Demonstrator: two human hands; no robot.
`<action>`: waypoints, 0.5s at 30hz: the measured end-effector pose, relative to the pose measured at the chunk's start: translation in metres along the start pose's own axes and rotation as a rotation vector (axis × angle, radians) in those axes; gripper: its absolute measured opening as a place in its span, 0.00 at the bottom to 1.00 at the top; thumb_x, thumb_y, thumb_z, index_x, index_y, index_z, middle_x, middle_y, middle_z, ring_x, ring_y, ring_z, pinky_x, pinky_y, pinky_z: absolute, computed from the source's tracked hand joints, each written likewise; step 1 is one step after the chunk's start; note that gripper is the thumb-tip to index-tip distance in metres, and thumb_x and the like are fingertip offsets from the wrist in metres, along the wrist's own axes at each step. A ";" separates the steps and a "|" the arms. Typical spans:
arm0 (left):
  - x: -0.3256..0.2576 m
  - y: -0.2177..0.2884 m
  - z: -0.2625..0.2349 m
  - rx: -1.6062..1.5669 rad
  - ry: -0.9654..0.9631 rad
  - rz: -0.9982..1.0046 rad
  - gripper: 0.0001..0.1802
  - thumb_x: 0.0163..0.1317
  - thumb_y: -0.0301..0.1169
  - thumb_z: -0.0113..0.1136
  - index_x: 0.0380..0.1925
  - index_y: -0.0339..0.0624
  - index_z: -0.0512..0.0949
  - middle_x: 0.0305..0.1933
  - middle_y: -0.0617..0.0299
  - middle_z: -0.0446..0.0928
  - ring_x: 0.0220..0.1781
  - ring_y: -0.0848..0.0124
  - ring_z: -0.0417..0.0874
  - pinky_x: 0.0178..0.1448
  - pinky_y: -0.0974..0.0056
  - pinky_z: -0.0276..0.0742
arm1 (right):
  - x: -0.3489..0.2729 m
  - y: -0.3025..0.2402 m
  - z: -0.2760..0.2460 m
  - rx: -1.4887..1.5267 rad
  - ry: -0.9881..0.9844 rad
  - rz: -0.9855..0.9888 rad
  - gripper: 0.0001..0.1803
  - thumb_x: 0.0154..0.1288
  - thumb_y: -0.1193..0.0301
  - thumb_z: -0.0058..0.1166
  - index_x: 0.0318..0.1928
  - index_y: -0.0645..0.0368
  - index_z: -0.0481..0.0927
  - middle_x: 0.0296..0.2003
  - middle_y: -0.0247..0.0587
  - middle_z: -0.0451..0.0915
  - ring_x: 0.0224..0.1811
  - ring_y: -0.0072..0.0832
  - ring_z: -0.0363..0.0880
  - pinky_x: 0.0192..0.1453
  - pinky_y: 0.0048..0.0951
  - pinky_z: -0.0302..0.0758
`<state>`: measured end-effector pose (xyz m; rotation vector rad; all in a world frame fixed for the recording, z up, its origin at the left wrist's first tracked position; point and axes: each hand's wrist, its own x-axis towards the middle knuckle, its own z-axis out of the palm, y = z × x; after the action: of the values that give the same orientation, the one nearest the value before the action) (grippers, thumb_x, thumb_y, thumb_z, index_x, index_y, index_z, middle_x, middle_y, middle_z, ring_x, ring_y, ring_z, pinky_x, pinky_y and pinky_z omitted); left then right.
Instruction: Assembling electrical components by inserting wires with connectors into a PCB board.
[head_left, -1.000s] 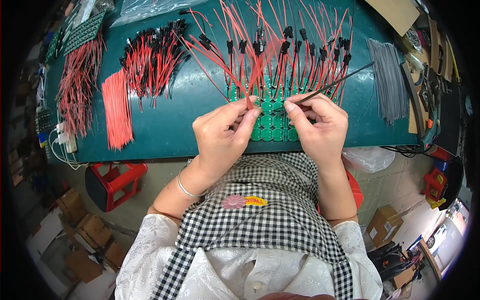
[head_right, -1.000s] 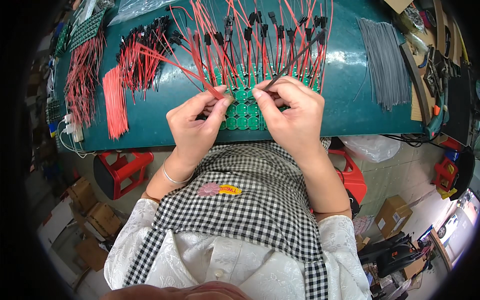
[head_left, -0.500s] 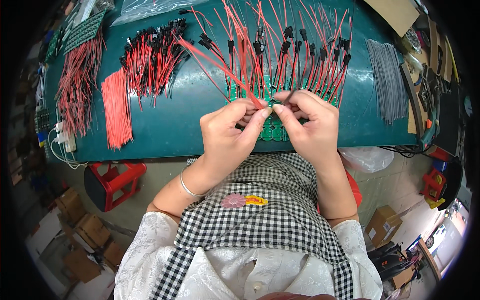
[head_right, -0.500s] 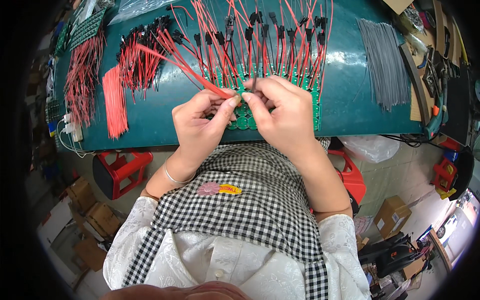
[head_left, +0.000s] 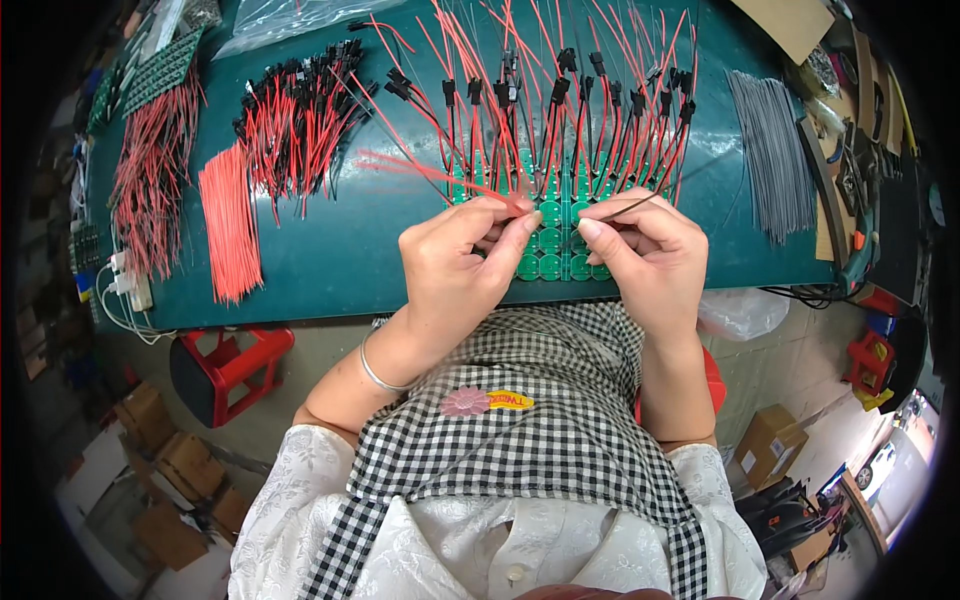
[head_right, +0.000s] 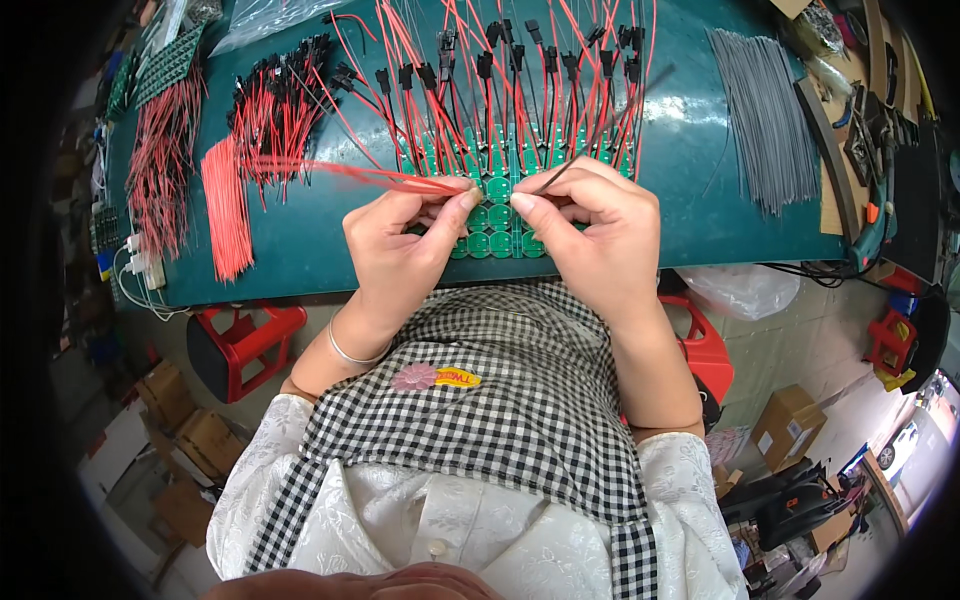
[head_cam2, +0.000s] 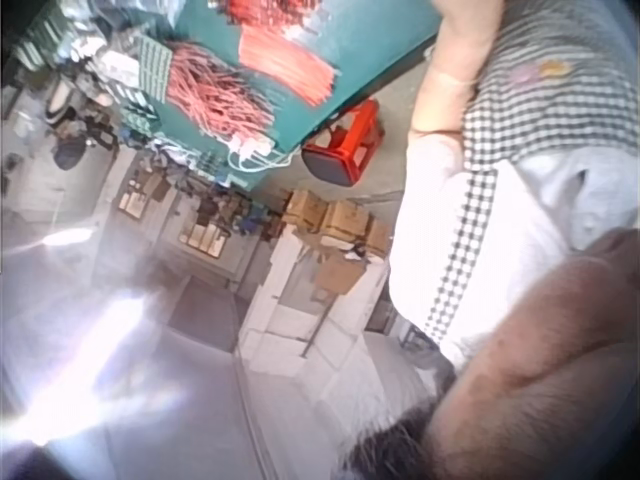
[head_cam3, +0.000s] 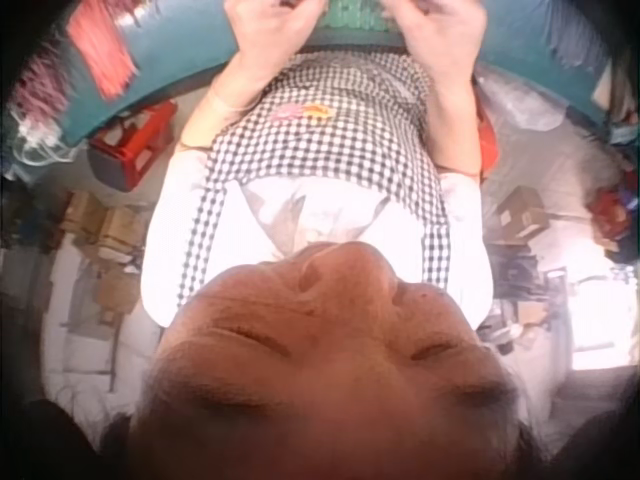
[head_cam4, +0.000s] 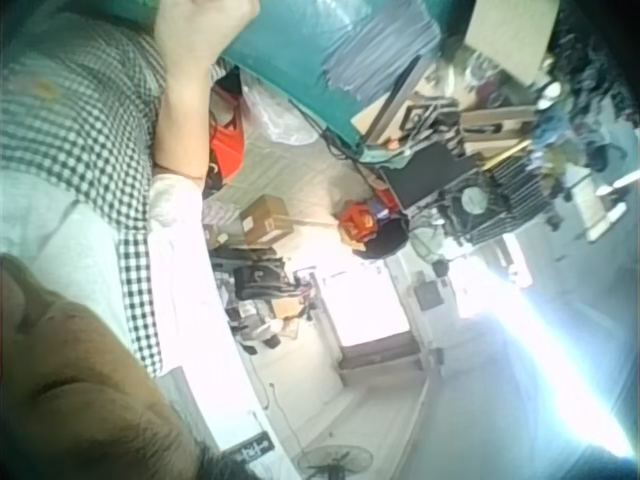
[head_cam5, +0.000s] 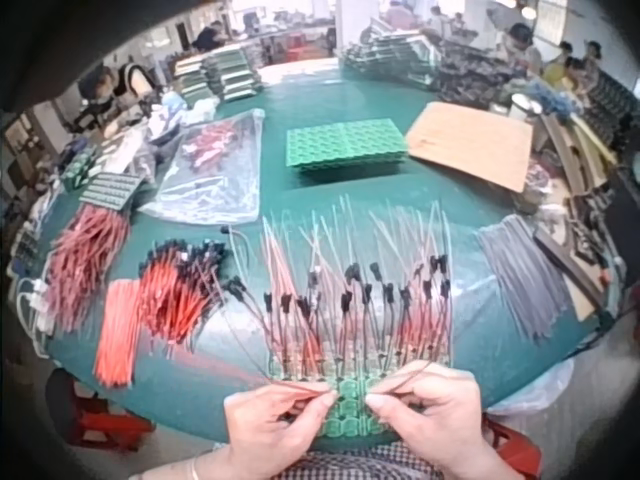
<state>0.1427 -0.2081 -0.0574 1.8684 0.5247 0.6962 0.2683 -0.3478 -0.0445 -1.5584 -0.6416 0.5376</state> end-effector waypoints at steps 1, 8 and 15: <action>0.000 0.000 0.000 0.003 0.000 0.005 0.04 0.59 0.18 0.70 0.34 0.30 0.85 0.33 0.55 0.87 0.30 0.73 0.89 0.32 0.71 0.86 | 0.000 -0.001 0.000 0.042 0.023 0.024 0.04 0.60 0.84 0.66 0.36 0.69 0.87 0.35 0.42 0.85 0.33 0.21 0.84 0.34 0.20 0.83; 0.003 -0.002 -0.001 0.069 -0.013 0.126 0.05 0.58 0.19 0.72 0.36 0.32 0.86 0.30 0.58 0.87 0.28 0.77 0.86 0.30 0.72 0.81 | 0.001 0.002 -0.004 -0.006 0.008 -0.047 0.05 0.61 0.85 0.66 0.38 0.73 0.86 0.38 0.43 0.83 0.31 0.20 0.81 0.32 0.18 0.80; 0.002 -0.003 -0.001 0.130 -0.036 0.107 0.06 0.58 0.20 0.71 0.36 0.33 0.86 0.31 0.54 0.86 0.24 0.74 0.84 0.26 0.70 0.77 | 0.001 0.004 -0.004 0.022 0.044 0.005 0.05 0.60 0.83 0.67 0.38 0.70 0.87 0.37 0.43 0.85 0.32 0.21 0.83 0.33 0.20 0.81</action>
<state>0.1435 -0.2054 -0.0593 2.0392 0.4587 0.7114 0.2718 -0.3502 -0.0476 -1.5476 -0.5964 0.5109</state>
